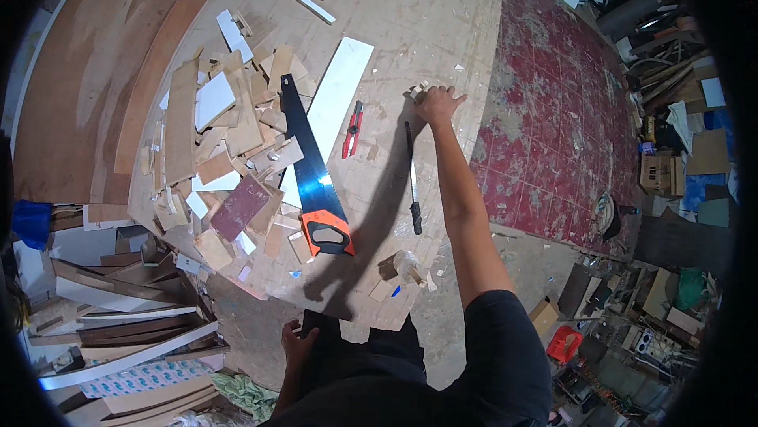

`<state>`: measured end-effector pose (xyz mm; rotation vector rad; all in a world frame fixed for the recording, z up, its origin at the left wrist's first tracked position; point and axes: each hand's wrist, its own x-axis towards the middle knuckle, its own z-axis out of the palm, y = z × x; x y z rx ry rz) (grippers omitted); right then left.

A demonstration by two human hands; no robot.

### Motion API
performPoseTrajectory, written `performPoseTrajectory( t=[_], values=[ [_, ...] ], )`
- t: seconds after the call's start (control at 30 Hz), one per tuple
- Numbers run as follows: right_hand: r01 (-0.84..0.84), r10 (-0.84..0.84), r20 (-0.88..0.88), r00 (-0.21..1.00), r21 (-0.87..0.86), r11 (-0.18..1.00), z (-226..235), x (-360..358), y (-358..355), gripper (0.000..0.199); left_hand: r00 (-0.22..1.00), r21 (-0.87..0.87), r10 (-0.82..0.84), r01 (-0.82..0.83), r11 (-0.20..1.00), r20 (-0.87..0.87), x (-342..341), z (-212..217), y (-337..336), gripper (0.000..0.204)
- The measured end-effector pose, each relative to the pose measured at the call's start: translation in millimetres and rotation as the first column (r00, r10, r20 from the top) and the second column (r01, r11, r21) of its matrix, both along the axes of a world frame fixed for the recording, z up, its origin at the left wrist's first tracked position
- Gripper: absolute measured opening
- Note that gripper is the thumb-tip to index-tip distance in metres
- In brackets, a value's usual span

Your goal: Assembling small wooden pieces by applying glue and using a hand saw.

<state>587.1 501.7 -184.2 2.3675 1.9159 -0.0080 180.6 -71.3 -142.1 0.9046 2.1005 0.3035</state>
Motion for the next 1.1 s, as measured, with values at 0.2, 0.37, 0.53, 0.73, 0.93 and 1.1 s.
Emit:
performPoseTrajectory(
  t=[0.2, 0.37, 0.53, 0.73, 0.93, 1.1],
  values=[
    [0.032, -0.033, -0.016, 0.999, -0.044, 0.999, -11, 1, 5, 0.042, 0.993, 0.034, 0.056, -0.06, 0.998, 0.108, 10, 30, 39, 0.063],
    [0.046, -0.046, -0.036, 0.998, -0.001, 0.999, -13, 4, 7, 0.038, 0.978, 0.13, -0.061, 0.036, 0.991, 0.198, 21, 45, 71, 0.047],
    [0.04, -0.04, -0.059, 0.997, 0.004, 0.999, -7, 9, 5, 0.033, 0.918, 0.171, -0.071, 0.004, 0.985, 0.389, 44, 60, 134, 0.04],
    [0.025, 0.01, -0.285, 0.958, 0.119, 0.993, 42, -9, -13, 0.037, 0.831, 0.569, -0.369, 0.078, 0.819, 0.416, 77, 64, 234, 0.025],
    [0.053, 0.15, -0.911, 0.384, 0.184, 0.981, 110, -30, -73, 0.039, 0.703, 0.635, -0.486, 0.063, 0.77, 0.519, 116, 79, 382, 0.043],
    [0.019, -0.025, -0.985, -0.169, -0.028, 0.999, 179, -56, -133, 0.031, 0.597, 0.707, -0.654, 0.195, 0.68, 0.464, 129, 139, 445, 0.057]
  ],
)
